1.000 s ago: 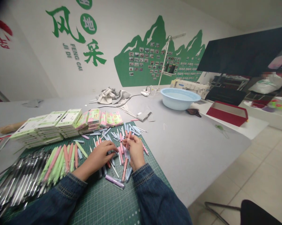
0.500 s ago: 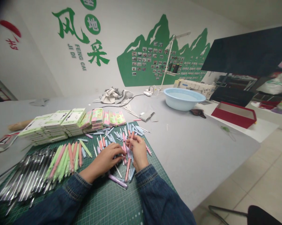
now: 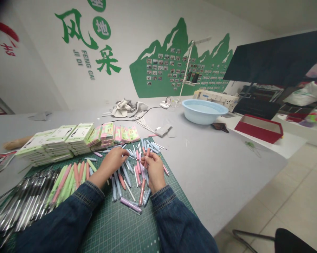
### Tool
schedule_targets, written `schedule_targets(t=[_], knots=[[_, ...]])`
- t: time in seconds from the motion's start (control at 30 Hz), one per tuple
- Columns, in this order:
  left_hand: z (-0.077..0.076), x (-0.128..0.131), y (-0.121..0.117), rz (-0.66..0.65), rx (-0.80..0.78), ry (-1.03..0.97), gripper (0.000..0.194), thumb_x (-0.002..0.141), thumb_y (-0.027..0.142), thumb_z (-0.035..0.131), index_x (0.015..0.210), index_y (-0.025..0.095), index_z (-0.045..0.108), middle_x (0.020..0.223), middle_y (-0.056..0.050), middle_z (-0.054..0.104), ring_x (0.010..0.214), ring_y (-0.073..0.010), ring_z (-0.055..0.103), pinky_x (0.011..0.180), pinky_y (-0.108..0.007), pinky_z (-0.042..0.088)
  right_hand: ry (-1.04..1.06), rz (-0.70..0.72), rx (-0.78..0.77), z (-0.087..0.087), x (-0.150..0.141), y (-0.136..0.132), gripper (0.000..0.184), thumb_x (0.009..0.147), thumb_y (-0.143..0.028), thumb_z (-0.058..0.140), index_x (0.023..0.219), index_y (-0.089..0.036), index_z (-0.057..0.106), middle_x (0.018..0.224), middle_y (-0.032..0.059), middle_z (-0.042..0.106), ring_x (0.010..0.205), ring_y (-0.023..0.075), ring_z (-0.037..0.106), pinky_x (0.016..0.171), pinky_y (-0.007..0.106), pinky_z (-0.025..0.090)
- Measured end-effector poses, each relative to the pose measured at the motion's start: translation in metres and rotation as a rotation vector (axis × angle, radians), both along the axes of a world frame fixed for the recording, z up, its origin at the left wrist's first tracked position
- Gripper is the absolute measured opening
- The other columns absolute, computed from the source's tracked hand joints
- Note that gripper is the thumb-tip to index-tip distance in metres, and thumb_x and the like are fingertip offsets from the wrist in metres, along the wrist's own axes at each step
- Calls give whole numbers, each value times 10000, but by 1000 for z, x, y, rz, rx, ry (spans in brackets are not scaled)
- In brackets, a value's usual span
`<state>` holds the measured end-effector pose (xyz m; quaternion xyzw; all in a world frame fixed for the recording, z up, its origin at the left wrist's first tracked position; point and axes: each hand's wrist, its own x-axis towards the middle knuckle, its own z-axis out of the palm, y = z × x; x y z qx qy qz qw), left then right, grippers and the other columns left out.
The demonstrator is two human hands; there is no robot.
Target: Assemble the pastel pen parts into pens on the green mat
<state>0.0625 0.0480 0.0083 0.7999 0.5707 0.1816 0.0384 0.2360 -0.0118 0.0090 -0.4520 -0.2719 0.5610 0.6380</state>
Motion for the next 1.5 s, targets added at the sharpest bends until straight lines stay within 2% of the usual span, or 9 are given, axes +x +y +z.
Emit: schedule_targets(t=[0.27, 0.73, 1.27, 1.37, 1.5], knots=[[-14, 18, 12, -77, -29, 21, 193, 780, 169, 531, 813, 237, 709, 882, -54, 607, 913, -199, 544, 813, -295, 406, 2, -9, 10, 0, 2, 1, 196, 628, -211, 657, 814, -149, 645, 713, 23, 651, 642, 141, 600, 666, 278, 477], [-14, 17, 19, -111, 8, 113, 196, 805, 202, 520, 877, 249, 696, 891, -57, 590, 913, -207, 532, 799, -299, 396, 18, -9, 11, 1, 2, 1, 200, 620, -215, 657, 811, -155, 641, 701, 15, 653, 634, 134, 603, 677, 276, 487], [4, 11, 19, -333, -12, 280, 215, 742, 92, 490, 788, 237, 640, 865, -41, 582, 887, -189, 529, 716, -269, 397, 11, 4, 9, 1, 2, 1, 216, 622, -226, 653, 826, -155, 644, 699, 20, 655, 627, 133, 595, 675, 282, 484], [9, 9, 16, -363, 4, 208, 200, 742, 94, 503, 806, 239, 627, 864, -30, 600, 880, -182, 533, 748, -270, 404, 7, 19, 16, 1, 2, 1, 189, 621, -223, 646, 799, -159, 638, 692, 21, 651, 638, 136, 598, 669, 279, 483], [15, 7, 0, -366, 102, -150, 126, 804, 169, 518, 864, 226, 612, 874, -21, 627, 885, -172, 538, 800, -276, 422, -33, 113, 56, -1, -1, 0, 104, 602, -170, 599, 706, -165, 592, 620, -5, 615, 529, 101, 529, 538, 223, 422]])
